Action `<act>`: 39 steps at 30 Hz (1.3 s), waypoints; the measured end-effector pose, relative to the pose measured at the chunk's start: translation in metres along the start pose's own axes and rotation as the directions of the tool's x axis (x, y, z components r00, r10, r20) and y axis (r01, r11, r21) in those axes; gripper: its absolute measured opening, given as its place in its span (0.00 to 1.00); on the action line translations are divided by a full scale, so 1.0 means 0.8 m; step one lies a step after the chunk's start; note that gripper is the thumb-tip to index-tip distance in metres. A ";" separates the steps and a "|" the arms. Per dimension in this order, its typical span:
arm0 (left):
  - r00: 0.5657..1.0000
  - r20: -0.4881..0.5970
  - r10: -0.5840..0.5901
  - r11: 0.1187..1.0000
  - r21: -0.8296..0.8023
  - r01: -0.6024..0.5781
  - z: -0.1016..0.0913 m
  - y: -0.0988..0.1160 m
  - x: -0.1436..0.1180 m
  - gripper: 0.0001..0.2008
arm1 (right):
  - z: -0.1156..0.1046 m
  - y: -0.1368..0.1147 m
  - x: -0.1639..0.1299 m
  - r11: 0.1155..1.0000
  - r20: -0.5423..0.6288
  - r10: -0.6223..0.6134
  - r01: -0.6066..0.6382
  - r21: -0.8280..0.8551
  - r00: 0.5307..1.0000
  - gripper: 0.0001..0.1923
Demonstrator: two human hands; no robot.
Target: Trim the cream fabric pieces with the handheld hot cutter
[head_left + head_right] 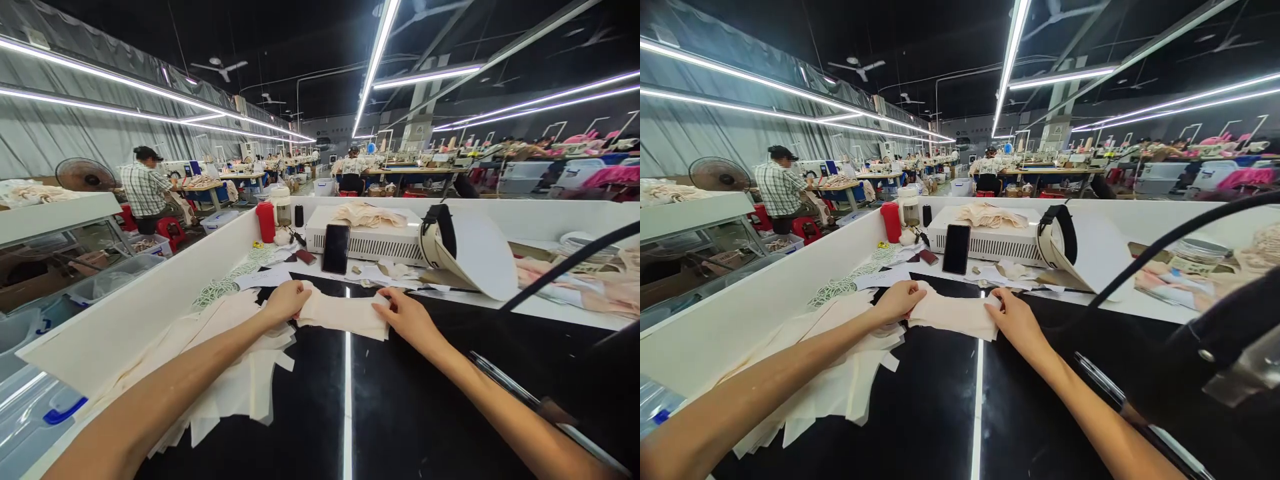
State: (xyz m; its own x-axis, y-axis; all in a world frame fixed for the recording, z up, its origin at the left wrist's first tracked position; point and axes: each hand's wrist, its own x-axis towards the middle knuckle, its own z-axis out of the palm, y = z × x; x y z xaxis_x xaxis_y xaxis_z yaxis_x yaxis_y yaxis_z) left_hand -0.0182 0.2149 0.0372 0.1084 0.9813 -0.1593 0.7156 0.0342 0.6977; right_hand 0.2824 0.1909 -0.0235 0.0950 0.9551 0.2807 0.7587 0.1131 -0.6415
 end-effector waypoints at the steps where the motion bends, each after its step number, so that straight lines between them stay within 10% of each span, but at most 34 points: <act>1: 1.000 0.008 -0.006 1.000 0.005 0.006 0.001 -0.001 -0.001 0.19 | 0.003 0.001 -0.002 1.000 0.006 -0.014 0.014 -0.020 1.000 0.18; 10: 0.999 0.039 0.016 0.998 0.061 -0.018 -0.024 0.005 -0.006 0.19 | 0.006 -0.007 -0.015 0.992 -0.052 -0.122 0.119 -0.052 0.991 0.33; 18: 0.989 0.002 0.150 0.923 0.358 -0.141 -0.101 -0.029 -0.113 0.09 | 0.000 -0.039 -0.052 0.987 -0.083 -0.144 0.150 0.066 0.986 0.33; 25: 0.987 0.060 0.152 0.884 0.439 -0.163 -0.081 -0.064 -0.171 0.07 | 0.005 -0.085 -0.091 0.968 0.030 -0.160 0.151 0.199 0.987 0.23; 33: 0.980 0.088 0.179 0.942 0.271 -0.196 -0.080 -0.061 -0.176 0.06 | -0.003 -0.140 -0.144 0.945 0.259 -0.141 0.053 0.322 0.955 0.21; 39: 0.959 0.178 0.223 0.974 -0.069 -0.214 -0.086 -0.049 -0.196 0.13 | 0.014 -0.175 -0.183 0.870 0.542 -0.083 -0.204 0.449 0.837 0.32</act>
State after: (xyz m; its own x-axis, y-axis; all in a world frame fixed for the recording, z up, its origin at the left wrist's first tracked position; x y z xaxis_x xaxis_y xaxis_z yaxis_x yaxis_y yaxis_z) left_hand -0.1107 0.0724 0.0830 0.3859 0.9145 -0.1214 0.6268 -0.1634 0.7619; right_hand 0.1546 0.0384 0.0172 -0.3327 0.9379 -0.0985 0.3514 0.0263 -0.9359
